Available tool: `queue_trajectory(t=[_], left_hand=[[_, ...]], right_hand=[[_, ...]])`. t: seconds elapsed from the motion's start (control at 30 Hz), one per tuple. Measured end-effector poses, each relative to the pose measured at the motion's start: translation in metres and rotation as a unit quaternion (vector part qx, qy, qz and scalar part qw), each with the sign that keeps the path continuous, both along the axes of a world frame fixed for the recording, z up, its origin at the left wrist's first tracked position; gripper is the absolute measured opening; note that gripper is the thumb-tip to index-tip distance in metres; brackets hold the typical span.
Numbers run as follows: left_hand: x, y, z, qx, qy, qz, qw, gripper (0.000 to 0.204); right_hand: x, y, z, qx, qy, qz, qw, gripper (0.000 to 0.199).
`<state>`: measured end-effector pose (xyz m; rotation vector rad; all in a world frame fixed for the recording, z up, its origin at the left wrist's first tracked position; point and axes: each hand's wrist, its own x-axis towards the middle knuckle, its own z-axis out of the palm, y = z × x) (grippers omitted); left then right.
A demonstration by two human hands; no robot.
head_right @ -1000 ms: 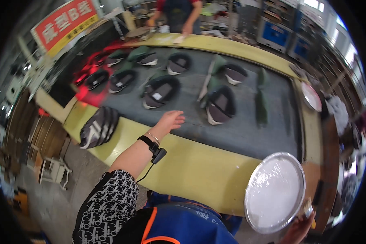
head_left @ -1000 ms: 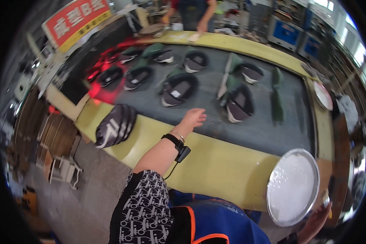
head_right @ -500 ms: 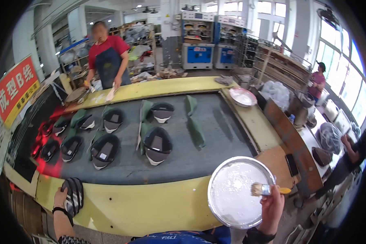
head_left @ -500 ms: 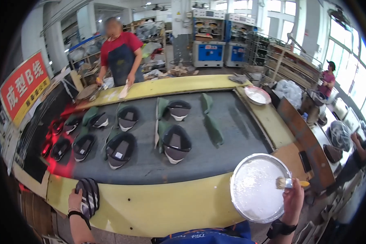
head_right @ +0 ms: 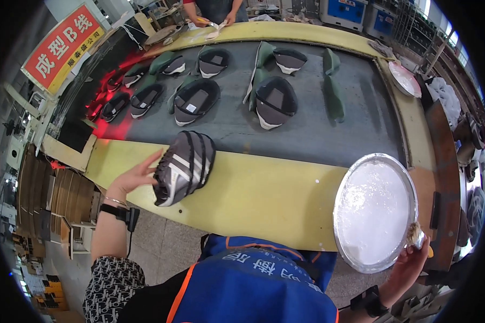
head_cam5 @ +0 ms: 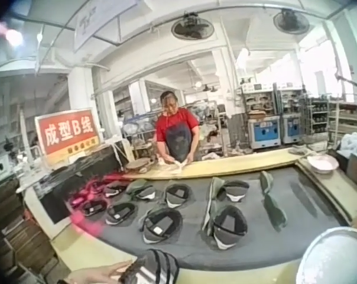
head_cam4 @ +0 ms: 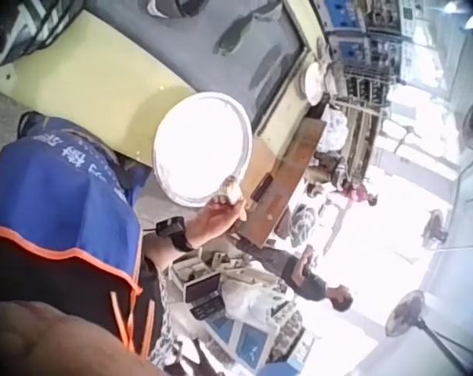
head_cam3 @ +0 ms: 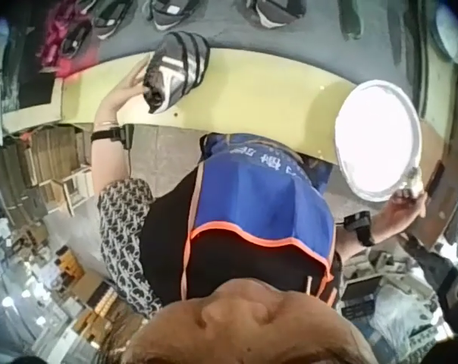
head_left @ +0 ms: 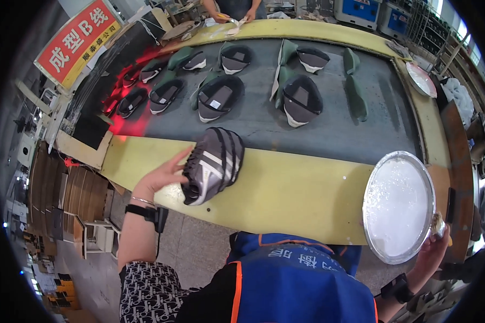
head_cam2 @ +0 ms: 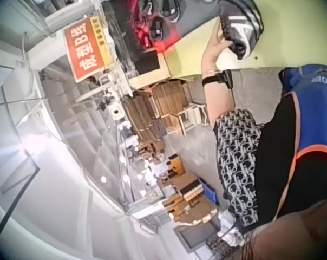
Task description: The recorder is applying a white adhesive or primer to the inner edges of shoe uppers using a brush at a manufacturing conveyor line.
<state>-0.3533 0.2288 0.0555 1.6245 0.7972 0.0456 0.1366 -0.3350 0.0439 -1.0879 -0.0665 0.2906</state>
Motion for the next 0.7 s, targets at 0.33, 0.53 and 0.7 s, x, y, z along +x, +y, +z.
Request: queue_trajectory(t=[0.33, 0.53, 0.7], left_hand=[[0.029, -0.045, -0.034, 0.502, 0.099, 0.066, 0.856, 0.059], [0.047, -0.047, -0.005, 0.567, 0.26, 0.002, 0.781, 0.054], [0.024, -0.03, 0.034, 0.489, 0.072, 0.157, 0.855, 0.056]], right_hand=[[-0.002, 0.013, -0.013, 0.052, 0.021, -0.001, 0.998, 0.024], [-0.014, 0.023, -0.002, 0.069, -0.004, -0.011, 0.998, 0.022], [-0.002, 0.0, -0.009, -0.015, -0.017, -0.046, 0.999, 0.026]])
